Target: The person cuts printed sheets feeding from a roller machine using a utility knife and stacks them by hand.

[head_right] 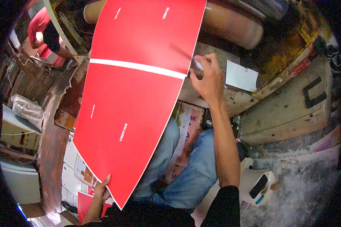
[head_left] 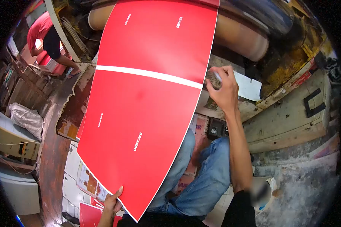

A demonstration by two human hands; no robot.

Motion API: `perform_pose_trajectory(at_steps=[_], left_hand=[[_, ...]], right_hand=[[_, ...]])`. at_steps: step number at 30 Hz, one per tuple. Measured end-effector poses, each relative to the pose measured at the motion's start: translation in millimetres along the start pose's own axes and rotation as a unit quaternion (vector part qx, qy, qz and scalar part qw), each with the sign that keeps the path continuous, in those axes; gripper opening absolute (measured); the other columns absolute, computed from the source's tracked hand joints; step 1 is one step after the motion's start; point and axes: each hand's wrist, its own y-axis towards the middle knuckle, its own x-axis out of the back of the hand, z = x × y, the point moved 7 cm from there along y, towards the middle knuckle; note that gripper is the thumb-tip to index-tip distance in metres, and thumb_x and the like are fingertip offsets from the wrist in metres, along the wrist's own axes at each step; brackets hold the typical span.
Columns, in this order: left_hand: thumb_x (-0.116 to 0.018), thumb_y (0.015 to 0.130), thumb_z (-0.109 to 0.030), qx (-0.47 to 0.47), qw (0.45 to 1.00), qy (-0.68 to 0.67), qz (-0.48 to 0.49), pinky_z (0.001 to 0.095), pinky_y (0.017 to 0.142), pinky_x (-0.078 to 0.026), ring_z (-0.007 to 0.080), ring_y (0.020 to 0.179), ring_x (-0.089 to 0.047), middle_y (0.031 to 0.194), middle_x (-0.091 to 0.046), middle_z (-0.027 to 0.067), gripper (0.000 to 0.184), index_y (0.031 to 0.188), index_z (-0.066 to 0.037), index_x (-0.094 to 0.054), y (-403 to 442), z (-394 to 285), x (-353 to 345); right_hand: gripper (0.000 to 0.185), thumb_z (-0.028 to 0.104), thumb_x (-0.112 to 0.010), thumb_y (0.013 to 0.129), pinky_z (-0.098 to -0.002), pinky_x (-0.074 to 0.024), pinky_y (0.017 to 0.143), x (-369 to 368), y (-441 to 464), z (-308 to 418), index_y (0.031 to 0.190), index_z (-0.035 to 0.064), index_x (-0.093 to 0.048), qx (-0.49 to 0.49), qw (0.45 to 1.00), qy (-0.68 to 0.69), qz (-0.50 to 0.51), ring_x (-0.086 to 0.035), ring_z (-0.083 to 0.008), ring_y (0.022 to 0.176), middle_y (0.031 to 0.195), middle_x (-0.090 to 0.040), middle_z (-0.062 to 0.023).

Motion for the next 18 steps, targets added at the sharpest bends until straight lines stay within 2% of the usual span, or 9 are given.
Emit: perform_pose_trajectory(at_steps=[2,4,6,8,10,12,14,17,18], left_hand=[[-0.058,0.092,-0.003,-0.017,1.0,0.001,0.001,0.047,0.095,-0.052,0.0322,0.115,-0.057,0.128,-0.052,0.0224,0.05,0.135,0.005,-0.035,0,-6,0],[-0.058,0.091,-0.003,-0.028,1.0,0.001,0.011,0.0462,0.095,-0.052,0.0321,0.113,-0.058,0.125,-0.053,0.0225,0.048,0.134,0.005,-0.037,-10,-15,-11],[-0.059,0.091,-0.004,-0.047,0.999,0.019,-0.004,0.0439,0.094,-0.053,0.0302,0.113,-0.059,0.125,-0.054,0.0217,0.049,0.134,0.005,-0.038,-14,-21,-2],[-0.061,0.09,-0.004,0.01,0.986,0.147,-0.077,0.0415,0.094,-0.053,0.0269,0.112,-0.059,0.124,-0.056,0.0197,0.051,0.135,0.004,-0.039,-15,-8,70],[-0.063,0.089,-0.003,0.159,0.932,0.298,-0.134,0.0392,0.093,-0.054,0.0242,0.111,-0.06,0.125,-0.057,0.0166,0.051,0.135,0.001,-0.041,-32,0,123],[-0.063,0.089,-0.004,-0.031,0.988,0.121,-0.089,0.0413,0.096,-0.052,0.0251,0.112,-0.059,0.127,-0.056,0.0157,0.052,0.136,-0.002,-0.042,-36,-9,131],[-0.063,0.088,-0.001,-0.012,0.988,0.082,-0.133,0.0393,0.098,-0.05,0.0239,0.113,-0.058,0.126,-0.057,0.0135,0.045,0.13,-0.002,-0.046,-27,0,165],[-0.063,0.088,0.0,-0.045,0.992,0.022,-0.113,0.0403,0.1,-0.048,0.0252,0.114,-0.057,0.126,-0.056,0.0134,0.046,0.131,-0.001,-0.046,26,-7,165],[-0.064,0.087,0.0,-0.057,0.993,0.026,-0.097,0.0404,0.1,-0.048,0.0257,0.114,-0.057,0.126,-0.057,0.0133,0.047,0.13,-0.001,-0.046,49,-8,166]], right_hand=[[0.053,0.0,-0.071,0.067,-0.0348,-0.0505,0.062,-2,11,1,0.117,0.0125,-0.061,0.052,0.998,-0.045,-0.014,-0.063,-0.0248,0.087,0.103,-0.057,-0.0093],[0.069,-0.004,-0.068,0.062,-0.0416,-0.0541,0.068,-22,17,6,0.126,0.0168,-0.055,0.148,0.982,-0.078,0.093,-0.062,-0.033,0.084,0.114,-0.053,-0.0096],[0.073,-0.007,-0.066,0.06,-0.0391,-0.0557,0.071,-45,16,-8,0.127,0.019,-0.056,0.187,0.969,-0.103,0.121,-0.064,-0.0313,0.088,0.12,-0.057,-0.0081],[0.062,-0.003,-0.063,0.066,-0.0391,-0.0564,0.073,-63,5,-20,0.124,0.0179,-0.06,0.228,0.956,-0.066,0.171,-0.066,-0.0284,0.089,0.126,-0.059,-0.0067],[0.059,-0.003,-0.062,0.065,-0.0382,-0.0564,0.078,-69,6,-24,0.12,0.0179,-0.064,0.171,0.963,-0.044,0.204,-0.068,-0.0283,0.089,0.125,-0.061,-0.0077],[0.059,-0.004,-0.06,0.062,-0.0386,-0.0557,0.083,-75,5,-29,0.118,0.0157,-0.066,0.115,0.968,-0.007,0.224,-0.067,-0.0293,0.093,0.124,-0.061,-0.0108],[0.052,-0.003,-0.059,0.062,-0.0397,-0.0551,0.084,-84,-2,-21,0.11,0.014,-0.07,0.111,0.969,0.032,0.219,-0.067,-0.0311,0.093,0.116,-0.065,-0.0123],[0.048,-0.001,-0.059,0.064,-0.04,-0.0553,0.081,-93,-4,8,0.108,0.0151,-0.071,0.142,0.964,0.051,0.218,-0.068,-0.0323,0.087,0.112,-0.066,-0.0137],[0.045,0.0,-0.059,0.066,-0.0409,-0.0542,0.081,-92,-3,17,0.107,0.0135,-0.071,0.104,0.961,0.033,0.254,-0.067,-0.0338,0.087,0.107,-0.067,-0.0159]])
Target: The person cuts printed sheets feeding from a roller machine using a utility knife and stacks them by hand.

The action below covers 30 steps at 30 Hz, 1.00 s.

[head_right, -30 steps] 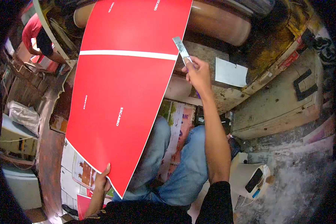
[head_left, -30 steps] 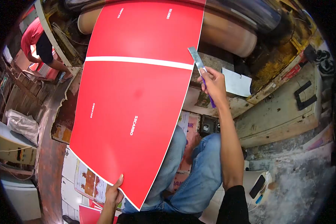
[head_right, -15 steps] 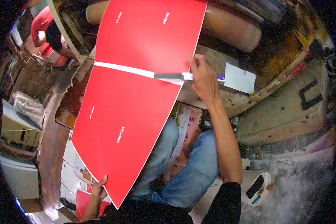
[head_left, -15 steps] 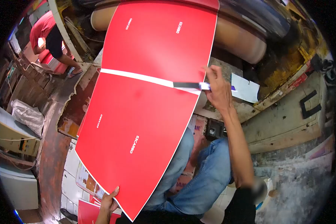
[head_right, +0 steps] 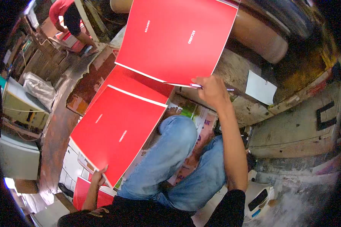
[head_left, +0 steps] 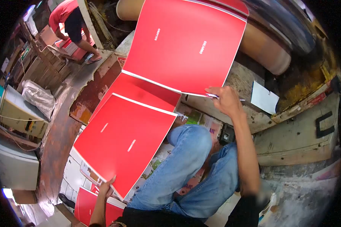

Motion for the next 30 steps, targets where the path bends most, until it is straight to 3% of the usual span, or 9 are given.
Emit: perform_pose_trajectory(at_steps=[4,16,18,20,23,24,25,26,30], left_hand=[[-0.067,0.086,-0.002,0.013,1.0,-0.019,-0.003,0.0419,0.099,-0.049,0.0279,0.116,-0.056,0.125,-0.057,0.0145,0.05,0.131,0.001,-0.044,91,17,-20],[-0.071,0.079,0.002,-0.221,0.964,-0.114,-0.095,0.0428,0.089,-0.053,0.0285,0.102,-0.061,0.118,-0.058,0.0187,0.049,0.122,0.008,-0.048,210,-29,-103],[-0.075,0.077,-0.002,-0.415,0.857,0.06,-0.301,0.0419,0.097,-0.046,0.0298,0.11,-0.056,0.126,-0.053,0.0189,0.061,0.128,0.008,-0.044,163,-52,-104],[-0.078,0.076,-0.013,-0.434,0.835,0.104,-0.323,0.0409,0.102,-0.039,0.0306,0.117,-0.052,0.132,-0.049,0.0185,0.072,0.133,0.007,-0.039,110,-70,-135],[-0.072,0.083,-0.041,-0.431,0.815,0.323,-0.215,0.0428,0.103,-0.038,0.0314,0.12,-0.049,0.135,-0.047,0.0188,0.08,0.136,0.006,-0.036,42,-99,-221],[-0.067,0.084,-0.049,-0.324,0.941,0.079,0.052,0.043,0.105,-0.036,0.0315,0.124,-0.046,0.138,-0.044,0.0195,0.084,0.138,0.006,-0.034,49,-83,-249],[-0.062,0.085,-0.057,-0.167,0.919,-0.18,0.31,0.0433,0.107,-0.034,0.0316,0.128,-0.043,0.14,-0.042,0.0203,0.088,0.139,0.005,-0.031,34,-73,-289],[-0.05,0.087,-0.066,-0.14,0.884,-0.179,0.408,0.0471,0.109,-0.032,0.0333,0.132,-0.038,0.142,-0.039,0.0204,0.089,0.14,0.003,-0.033,10,-77,-319],[-0.058,0.094,-0.038,-0.059,0.935,-0.16,0.311,0.0433,0.103,-0.043,0.0281,0.12,-0.053,0.131,-0.051,0.0176,0.06,0.134,0.003,-0.039,7,-67,-350]], right_hand=[[0.038,0.002,-0.058,0.068,-0.045,-0.052,0.079,7,-13,37,0.101,0.0106,-0.073,-0.104,0.992,-0.024,0.073,-0.065,-0.0397,0.078,0.086,-0.066,-0.022],[0.03,0.008,-0.064,0.072,-0.0414,-0.0528,0.076,16,-37,77,0.101,0.0093,-0.073,-0.052,0.988,0.114,0.086,-0.065,-0.0379,0.08,0.084,-0.067,-0.0212],[0.023,0.013,-0.068,0.074,-0.0396,-0.0531,0.076,20,-47,92,0.096,0.0088,-0.074,-0.005,0.984,0.163,0.074,-0.066,-0.0369,0.079,0.085,-0.067,-0.0198],[0.022,0.015,-0.069,0.075,-0.039,-0.0532,0.076,26,-51,108,0.095,0.0086,-0.074,0.017,0.98,0.181,0.079,-0.066,-0.0363,0.079,0.086,-0.068,-0.0192],[0.02,0.019,-0.072,0.077,-0.0382,-0.0532,0.076,37,-54,129,0.093,0.0084,-0.075,0.054,0.97,0.215,0.105,-0.067,-0.035,0.08,0.087,-0.068,-0.0182],[0.021,0.021,-0.073,0.077,-0.0379,-0.053,0.076,39,-54,136,0.093,0.0083,-0.075,0.07,0.963,0.228,0.125,-0.067,-0.0344,0.08,0.087,-0.068,-0.0177],[0.02,0.02,-0.074,0.076,-0.0379,-0.0529,0.074,40,-53,141,0.092,0.0076,-0.075,0.078,0.964,0.212,0.139,-0.067,-0.0335,0.077,0.085,-0.069,-0.0172],[0.02,0.02,-0.074,0.076,-0.0379,-0.0529,0.074,38,-54,141,0.092,0.0076,-0.075,0.079,0.964,0.21,0.143,-0.067,-0.0335,0.077,0.085,-0.069,-0.0172],[0.028,0.021,-0.073,0.079,-0.0357,-0.0522,0.067,45,-56,154,0.104,0.008,-0.071,0.137,0.942,0.237,0.195,-0.067,-0.0303,0.068,0.079,-0.069,-0.0147]])
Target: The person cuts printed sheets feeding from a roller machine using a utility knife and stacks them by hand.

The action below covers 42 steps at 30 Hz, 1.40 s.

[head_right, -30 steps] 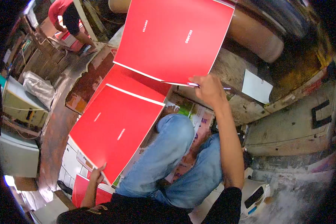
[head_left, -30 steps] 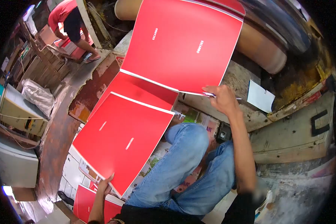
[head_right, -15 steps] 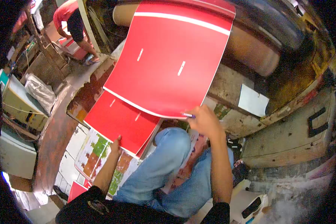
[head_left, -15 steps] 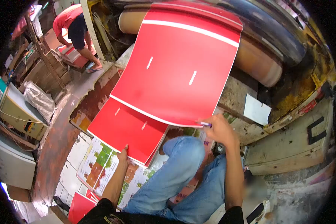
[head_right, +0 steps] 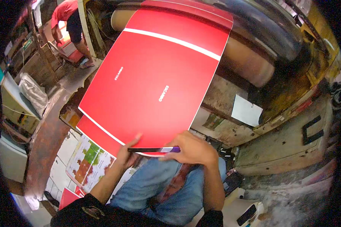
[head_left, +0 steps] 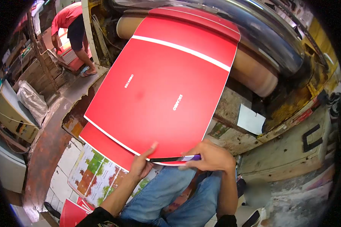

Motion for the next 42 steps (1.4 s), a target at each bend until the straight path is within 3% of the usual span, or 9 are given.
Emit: perform_pose_trajectory(at_steps=[2,4,10,13,22,24,25,30,42], left_hand=[[-0.065,0.091,-0.015,-0.019,0.984,0.151,-0.097,0.0384,0.097,-0.05,0.0241,0.113,-0.058,0.124,-0.056,0.0154,0.048,0.13,0.002,-0.043,-2,0,5],[-0.067,0.087,-0.005,0.002,0.991,0.104,-0.086,0.0364,0.096,-0.052,0.0233,0.113,-0.058,0.123,-0.057,0.0152,0.048,0.129,0.002,-0.044,-6,-2,24],[-0.066,0.088,-0.004,0.036,0.987,0.125,-0.1,0.0403,0.097,-0.051,0.0253,0.116,-0.056,0.126,-0.054,0.0131,0.05,0.131,-0.003,-0.042,-47,-10,22],[-0.066,0.088,-0.003,0.032,0.984,0.129,-0.116,0.0426,0.098,-0.051,0.0262,0.115,-0.056,0.127,-0.054,0.0133,0.051,0.132,-0.004,-0.041,-63,-12,32],[-0.065,0.089,-0.004,0.08,0.979,0.093,-0.163,0.035,0.095,-0.054,0.022,0.11,-0.061,0.121,-0.059,0.0123,0.042,0.127,-0.002,-0.048,-89,-14,66],[-0.065,0.088,-0.003,0.054,0.98,0.116,-0.155,0.0364,0.093,-0.055,0.0235,0.11,-0.061,0.121,-0.059,0.0129,0.043,0.127,-0.001,-0.046,-94,-18,68],[-0.065,0.088,-0.003,0.065,0.979,0.112,-0.157,0.0365,0.092,-0.056,0.0239,0.11,-0.061,0.121,-0.059,0.013,0.044,0.128,-0.001,-0.046,-98,-18,71],[-0.065,0.088,-0.003,0.061,0.967,0.158,-0.189,0.0365,0.093,-0.054,0.023,0.11,-0.06,0.121,-0.058,0.0142,0.046,0.13,-0.001,-0.044,-130,-28,86],[-0.071,0.083,0.0,0.058,0.93,0.288,-0.222,0.0416,0.098,-0.05,0.0279,0.117,-0.055,0.126,-0.055,0.0143,0.06,0.135,-0.002,-0.041,-200,-119,204]], right_hand=[[0.031,0.021,-0.073,0.081,-0.0335,-0.0521,0.06,13,-6,0,0.108,0.008,-0.07,0.017,0.999,0.033,0.019,-0.066,-0.0261,0.062,0.078,-0.07,-0.0129],[0.03,0.019,-0.068,0.087,-0.0225,-0.0443,0.044,24,-28,-48,0.115,0.0091,-0.068,-0.242,0.934,0.246,0.095,-0.058,-0.0082,0.052,0.076,-0.069,-0.0054],[0.036,0.024,-0.061,0.094,-0.0188,-0.0366,0.039,147,-30,-151,0.12,0.0002,-0.062,-0.224,0.836,0.182,-0.466,-0.05,-0.0043,0.047,0.074,-0.066,-0.0044],[0.034,0.026,-0.06,0.094,-0.0204,-0.0375,0.04,158,-33,-194,0.116,-0.0002,-0.065,-0.226,0.806,0.168,-0.521,-0.051,-0.0053,0.048,0.071,-0.065,-0.0057],[0.028,0.015,-0.069,0.085,-0.0279,-0.045,0.047,125,-36,-197,0.11,0.0035,-0.066,-0.283,0.816,0.064,-0.499,-0.059,-0.0135,0.056,0.08,-0.066,-0.0083],[0.043,0.003,-0.068,0.076,-0.0364,-0.0524,0.067,134,-23,-129,0.117,0.011,-0.064,-0.106,0.748,-0.408,-0.514,-0.065,-0.0253,0.079,0.103,-0.064,-0.0133],[0.061,-0.007,-0.064,0.068,-0.0411,-0.0511,0.081,133,-16,-130,0.124,0.0176,-0.062,-0.153,0.798,-0.338,-0.475,-0.06,-0.0332,0.101,0.125,-0.055,-0.015],[0.062,-0.012,-0.059,0.068,-0.037,-0.0537,0.079,109,8,-146,0.121,0.0182,-0.064,-0.052,0.849,-0.382,-0.361,-0.066,-0.0306,0.094,0.129,-0.059,-0.0106],[0.031,-0.001,-0.063,0.076,-0.0408,-0.0521,0.071,93,12,-157,0.103,0.0112,-0.072,-0.194,0.916,-0.209,-0.281,-0.066,-0.0375,0.081,0.091,-0.066,-0.0217]])
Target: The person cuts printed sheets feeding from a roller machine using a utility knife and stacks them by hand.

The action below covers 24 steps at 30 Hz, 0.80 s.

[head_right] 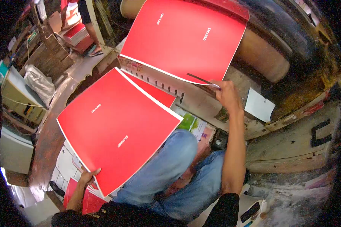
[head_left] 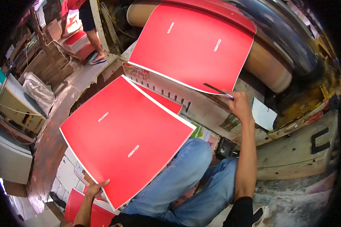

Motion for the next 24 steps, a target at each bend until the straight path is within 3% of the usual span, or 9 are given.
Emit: perform_pose_trajectory(at_steps=[4,10,14,15,16,18,20,22,24], left_hand=[[-0.069,0.084,0.0,0.018,0.997,-0.055,-0.043,0.0426,0.101,-0.049,0.0283,0.118,-0.055,0.129,-0.054,0.0178,0.057,0.134,0.001,-0.041,83,70,56],[-0.076,0.08,-0.006,-0.019,0.99,-0.041,-0.136,0.039,0.084,-0.059,0.0287,0.099,-0.065,0.118,-0.06,0.0201,0.06,0.128,0.004,-0.04,181,57,-24],[-0.082,0.074,-0.008,-0.261,0.929,-0.065,-0.253,0.0369,0.077,-0.059,0.0277,0.093,-0.064,0.112,-0.059,0.0214,0.068,0.123,0.005,-0.038,215,41,-35],[-0.088,0.067,-0.019,-0.254,0.918,0.01,-0.303,0.0536,0.099,-0.045,0.0374,0.12,-0.05,0.129,-0.046,0.0306,0.094,0.133,0.009,-0.027,201,31,-48],[-0.088,0.067,-0.019,-0.251,0.918,0.013,-0.307,0.0536,0.099,-0.045,0.0374,0.12,-0.05,0.129,-0.046,0.0306,0.094,0.133,0.009,-0.027,190,32,-59],[-0.092,0.056,-0.034,-0.269,0.757,0.507,-0.311,0.064,0.112,-0.006,0.0499,0.14,-0.01,0.141,-0.018,0.0438,0.132,0.143,0.011,-0.004,175,19,-103],[-0.092,0.05,-0.037,-0.167,0.761,0.577,-0.247,0.0635,0.109,0.007,0.053,0.137,0.006,0.14,-0.007,0.0476,0.142,0.144,0.01,0.004,180,46,-132],[-0.092,0.044,-0.04,-0.065,0.75,0.634,-0.175,0.063,0.106,0.019,0.056,0.134,0.022,0.139,0.004,0.0514,0.153,0.144,0.009,0.013,195,78,-133],[-0.091,0.041,-0.031,-0.263,0.602,0.702,-0.275,0.0666,0.106,0.013,0.0607,0.132,0.022,0.135,0.01,0.0551,0.152,0.144,0.009,0.014,202,66,-149]], right_hand=[[0.019,0.005,-0.066,0.075,-0.0447,-0.0498,0.067,-8,-3,21,0.094,0.0062,-0.072,0.023,0.999,-0.026,0.034,-0.063,-0.0408,0.076,0.08,-0.063,-0.0234],[0.017,0.014,-0.07,0.077,-0.0488,-0.0466,0.066,-15,-26,35,0.09,0.002,-0.069,-0.025,0.993,-0.017,0.113,-0.06,-0.044,0.074,0.074,-0.059,-0.0268],[0.021,0.017,-0.072,0.077,-0.0464,-0.0477,0.067,-22,-38,32,0.091,0.0012,-0.069,-0.046,0.991,0.01,0.129,-0.06,-0.044,0.074,0.075,-0.059,-0.0273],[0.021,0.017,-0.072,0.077,-0.0464,-0.0477,0.067,-22,-41,34,0.091,0.0012,-0.069,-0.049,0.99,0.014,0.135,-0.06,-0.044,0.074,0.075,-0.059,-0.0273],[0.022,0.018,-0.073,0.077,-0.0457,-0.048,0.067,-23,-43,34,0.092,0.002,-0.07,-0.055,0.986,0.027,0.153,-0.06,-0.0434,0.074,0.076,-0.06,-0.0267],[0.022,0.019,-0.073,0.077,-0.045,-0.0482,0.068,-28,-45,35,0.093,0.0028,-0.07,-0.059,0.982,0.041,0.175,-0.061,-0.0429,0.074,0.077,-0.061,-0.0261],[0.019,0.007,-0.069,0.082,-0.0331,-0.0459,0.046,-28,-47,47,0.1,-0.0005,-0.072,0.006,0.984,0.054,0.167,-0.06,-0.0154,0.046,0.054,-0.053,-0.0128],[0.02,0.013,-0.072,0.079,-0.0386,-0.047,0.057,-23,-49,62,0.095,0.0006,-0.071,0.005,0.982,0.057,0.178,-0.061,-0.0283,0.061,0.065,-0.057,-0.0189],[0.023,0.019,-0.074,0.076,-0.0442,-0.048,0.069,-19,-51,71,0.09,0.0017,-0.071,0.002,0.981,0.055,0.184,-0.062,-0.0413,0.076,0.077,-0.062,-0.0249]])
